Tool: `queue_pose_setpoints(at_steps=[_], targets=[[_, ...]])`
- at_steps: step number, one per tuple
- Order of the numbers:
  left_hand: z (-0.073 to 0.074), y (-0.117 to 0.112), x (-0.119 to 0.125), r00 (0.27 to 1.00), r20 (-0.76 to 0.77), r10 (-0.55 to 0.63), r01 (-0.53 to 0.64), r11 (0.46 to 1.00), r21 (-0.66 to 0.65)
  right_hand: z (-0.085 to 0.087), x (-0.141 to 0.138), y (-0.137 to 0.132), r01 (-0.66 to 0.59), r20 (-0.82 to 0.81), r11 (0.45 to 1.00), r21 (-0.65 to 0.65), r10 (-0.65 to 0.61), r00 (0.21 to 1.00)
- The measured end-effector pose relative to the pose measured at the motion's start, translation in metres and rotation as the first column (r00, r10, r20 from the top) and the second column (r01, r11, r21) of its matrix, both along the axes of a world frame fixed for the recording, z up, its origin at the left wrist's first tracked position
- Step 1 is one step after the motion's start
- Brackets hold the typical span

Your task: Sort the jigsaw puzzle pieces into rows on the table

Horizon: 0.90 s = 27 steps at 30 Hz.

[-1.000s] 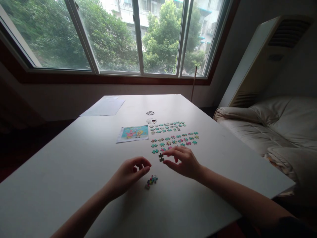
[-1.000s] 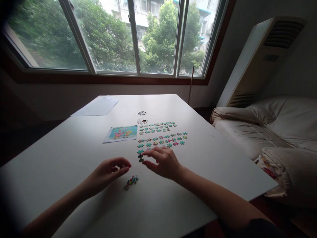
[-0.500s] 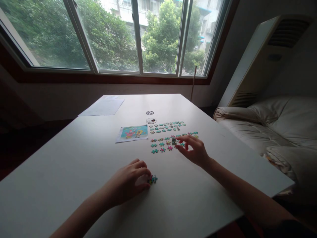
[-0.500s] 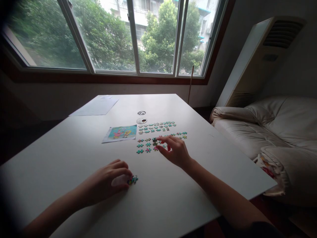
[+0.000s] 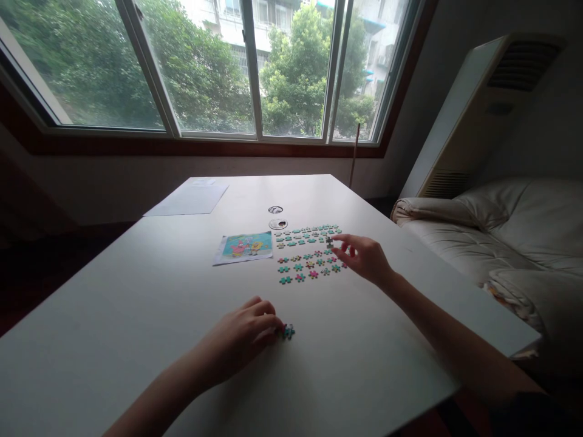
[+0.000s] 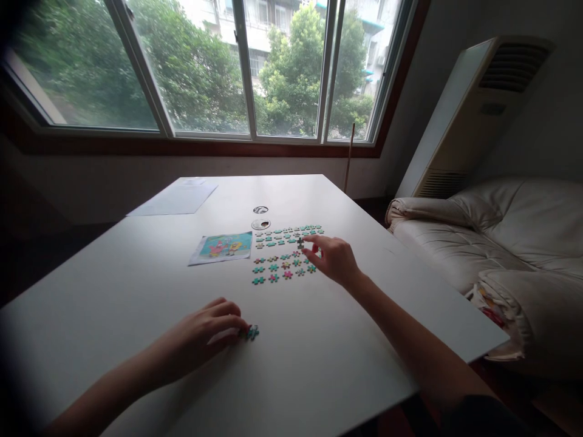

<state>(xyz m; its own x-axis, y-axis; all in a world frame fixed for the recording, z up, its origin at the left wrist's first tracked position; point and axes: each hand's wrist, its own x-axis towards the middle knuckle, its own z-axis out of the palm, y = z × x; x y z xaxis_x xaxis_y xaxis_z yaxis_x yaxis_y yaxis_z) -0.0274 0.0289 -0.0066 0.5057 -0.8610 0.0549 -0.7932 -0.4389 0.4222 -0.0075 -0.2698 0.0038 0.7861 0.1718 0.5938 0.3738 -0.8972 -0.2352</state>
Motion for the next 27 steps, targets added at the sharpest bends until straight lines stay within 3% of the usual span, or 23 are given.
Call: queue_pose_setpoints(at_steps=[4,10,19,27], targets=[[-0.001,-0.001,-0.001,1.0,-0.009,0.0,0.0,1.0,-0.007,0.0,0.036,-0.028,0.085,-0.203,0.996,0.015,-0.08,0.976],[-0.004,-0.003,-0.003,1.0,-0.005,0.007,-0.007,1.0,0.007,-0.02,0.085,-0.062,0.152,-0.491,0.988,0.029,-0.118,0.863],[-0.008,-0.003,-0.004,0.999,0.037,0.017,-0.016,1.0,-0.014,-0.035,0.105,-0.065,0.148,-0.556,0.989,0.01,-0.117,0.823],[0.0,0.0,-0.004,0.997,0.076,0.027,-0.03,0.999,0.043,-0.031,0.097,-0.061,0.126,-0.506,0.992,-0.024,-0.121,0.854]])
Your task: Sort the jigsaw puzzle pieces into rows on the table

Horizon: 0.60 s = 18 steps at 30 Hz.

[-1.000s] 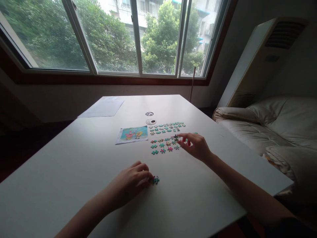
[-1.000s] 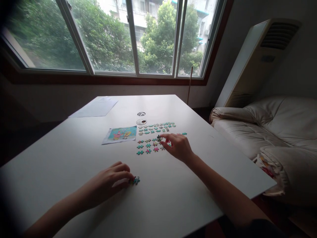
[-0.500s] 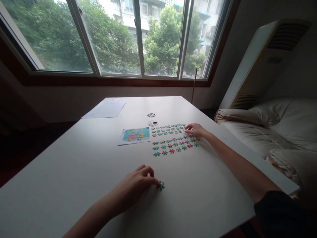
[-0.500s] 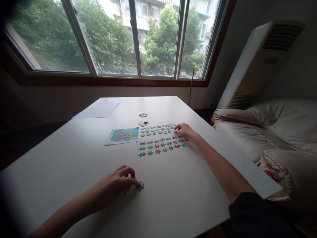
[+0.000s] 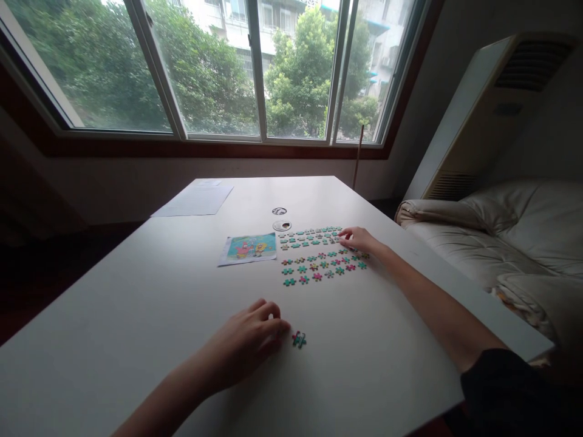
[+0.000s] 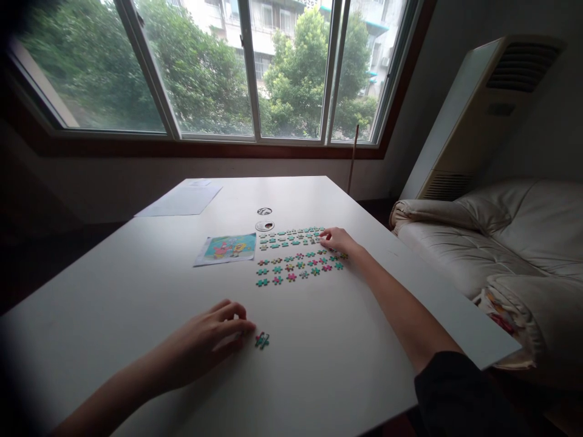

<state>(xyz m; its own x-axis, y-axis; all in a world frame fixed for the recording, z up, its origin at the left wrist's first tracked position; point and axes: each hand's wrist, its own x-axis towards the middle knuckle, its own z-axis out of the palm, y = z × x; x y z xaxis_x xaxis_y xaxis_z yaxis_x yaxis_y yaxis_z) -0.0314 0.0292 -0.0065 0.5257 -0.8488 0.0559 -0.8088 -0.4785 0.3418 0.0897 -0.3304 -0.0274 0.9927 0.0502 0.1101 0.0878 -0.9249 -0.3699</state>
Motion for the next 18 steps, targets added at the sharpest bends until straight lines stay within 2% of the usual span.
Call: queue_pose_setpoints(at_steps=[5,8,10,13,18], targets=[[-0.001,0.005,0.007,1.0,-0.002,0.022,-0.022,1.0,0.002,0.013,-0.026,0.014,-0.055,0.08,0.998,-0.032,0.058,0.995],[-0.002,0.007,0.01,0.998,-0.026,0.065,-0.065,0.998,0.002,0.019,-0.051,0.035,-0.195,0.143,0.981,0.0,0.193,0.971],[-0.001,0.006,0.01,0.995,-0.037,0.096,-0.095,0.995,0.004,0.02,-0.069,0.05,-0.319,0.11,0.943,0.094,0.309,0.945],[-0.001,0.005,0.008,0.992,-0.02,0.123,-0.123,0.992,0.018,0.017,-0.092,0.071,-0.432,0.081,0.877,0.21,0.424,0.902],[-0.003,0.001,0.004,0.991,0.034,0.128,-0.129,0.991,0.03,0.009,-0.117,0.096,-0.532,0.131,0.822,0.205,0.515,0.847]])
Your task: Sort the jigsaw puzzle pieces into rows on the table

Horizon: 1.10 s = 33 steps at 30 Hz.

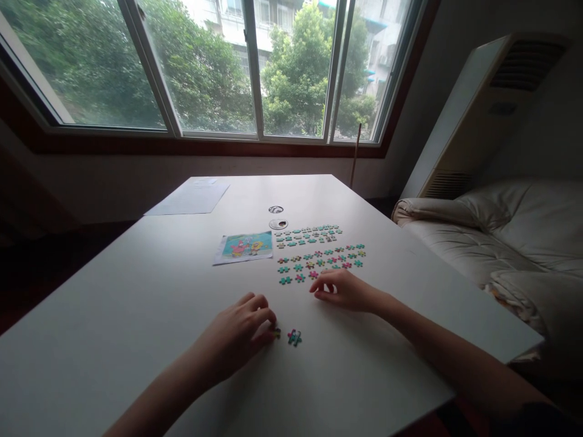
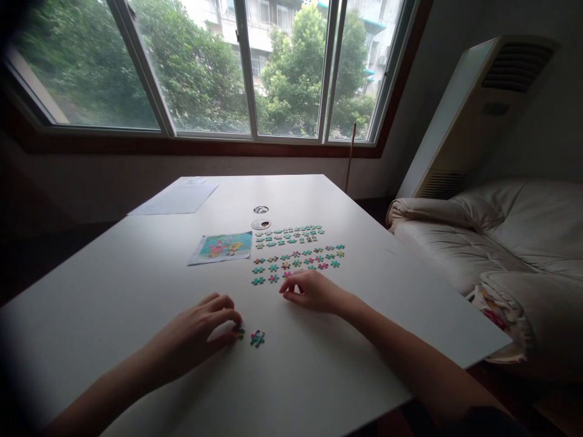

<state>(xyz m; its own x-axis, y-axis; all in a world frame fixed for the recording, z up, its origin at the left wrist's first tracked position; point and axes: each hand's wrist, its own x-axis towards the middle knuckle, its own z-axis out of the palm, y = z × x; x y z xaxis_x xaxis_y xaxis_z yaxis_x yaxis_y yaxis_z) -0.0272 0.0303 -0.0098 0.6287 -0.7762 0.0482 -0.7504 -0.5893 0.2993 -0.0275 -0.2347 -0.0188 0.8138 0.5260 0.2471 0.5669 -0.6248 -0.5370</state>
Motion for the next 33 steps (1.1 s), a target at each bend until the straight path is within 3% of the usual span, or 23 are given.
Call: queue_pose_setpoints(at_steps=[9,19,23,27,30,33], targets=[[0.0,-0.007,-0.005,0.998,0.061,-0.029,0.027,0.999,0.022,-0.002,-0.026,0.036,-0.051,0.099,0.998,0.035,0.047,0.994],[0.002,-0.004,-0.003,0.989,-0.146,0.019,-0.013,0.999,0.043,-0.01,-0.03,0.043,-0.049,0.058,0.998,0.031,0.047,0.997],[0.001,-0.002,-0.004,0.982,-0.189,0.006,-0.013,0.999,-0.034,-0.009,-0.03,0.043,-0.051,0.064,0.998,0.04,0.048,0.997],[-0.009,0.0,-0.001,0.977,-0.212,0.012,-0.04,0.991,-0.127,-0.006,-0.03,0.043,-0.035,0.082,0.998,0.054,0.031,0.996],[-0.012,-0.003,0.003,0.968,-0.244,0.067,-0.12,0.971,-0.207,-0.005,-0.029,0.043,-0.02,0.107,0.997,0.068,0.013,0.994],[-0.009,-0.01,0.004,0.914,-0.386,0.128,-0.255,0.92,-0.299,-0.005,-0.029,0.044,-0.007,0.146,0.997,0.078,-0.005,0.989]])
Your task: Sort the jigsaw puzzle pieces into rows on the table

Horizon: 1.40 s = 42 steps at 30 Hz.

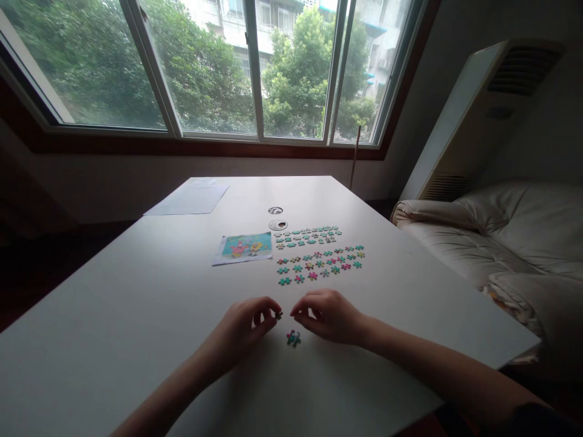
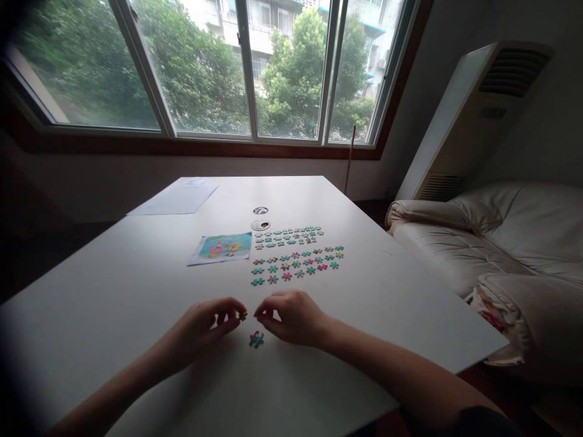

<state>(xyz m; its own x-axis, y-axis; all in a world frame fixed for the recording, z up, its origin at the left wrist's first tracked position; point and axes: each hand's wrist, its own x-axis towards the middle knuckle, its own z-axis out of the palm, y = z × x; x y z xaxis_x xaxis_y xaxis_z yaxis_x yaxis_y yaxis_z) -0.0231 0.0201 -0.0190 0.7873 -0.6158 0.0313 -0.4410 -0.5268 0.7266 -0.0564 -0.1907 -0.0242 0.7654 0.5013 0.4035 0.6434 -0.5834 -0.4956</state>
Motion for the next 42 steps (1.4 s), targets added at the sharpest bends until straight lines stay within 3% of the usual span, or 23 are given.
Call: queue_pose_setpoints(at_steps=[4,7,13,23,36,39,42], targets=[[0.008,-0.011,-0.005,0.925,-0.37,0.086,-0.188,0.95,-0.25,0.0,0.0,0.001,0.05,0.082,0.999,0.009,-0.051,0.995],[0.01,-0.017,-0.011,0.835,-0.542,0.097,-0.301,0.905,-0.302,0.001,-0.001,0.001,0.074,0.139,0.997,0.038,-0.079,0.987],[0.008,-0.02,-0.014,0.802,-0.596,0.024,-0.303,0.877,-0.372,-0.001,-0.002,0.002,0.07,0.262,0.996,0.047,-0.08,0.962],[0.007,-0.022,-0.016,0.682,-0.731,-0.023,-0.41,0.816,-0.408,0.001,-0.001,0.001,0.043,0.303,0.998,0.051,-0.057,0.951],[0.007,-0.021,-0.017,0.728,-0.685,-0.036,-0.335,0.852,-0.401,0.007,-0.004,0.0,0.019,0.326,0.999,0.03,-0.028,0.945],[0.009,-0.019,-0.016,0.805,-0.593,-0.037,-0.255,0.879,-0.402,0.009,-0.002,-0.002,0.024,0.344,0.999,0.036,-0.035,0.938],[0.009,-0.016,-0.015,0.939,-0.343,0.003,-0.119,0.942,-0.315,0.012,0.002,-0.008,0.047,0.365,0.996,0.072,-0.07,0.929]])
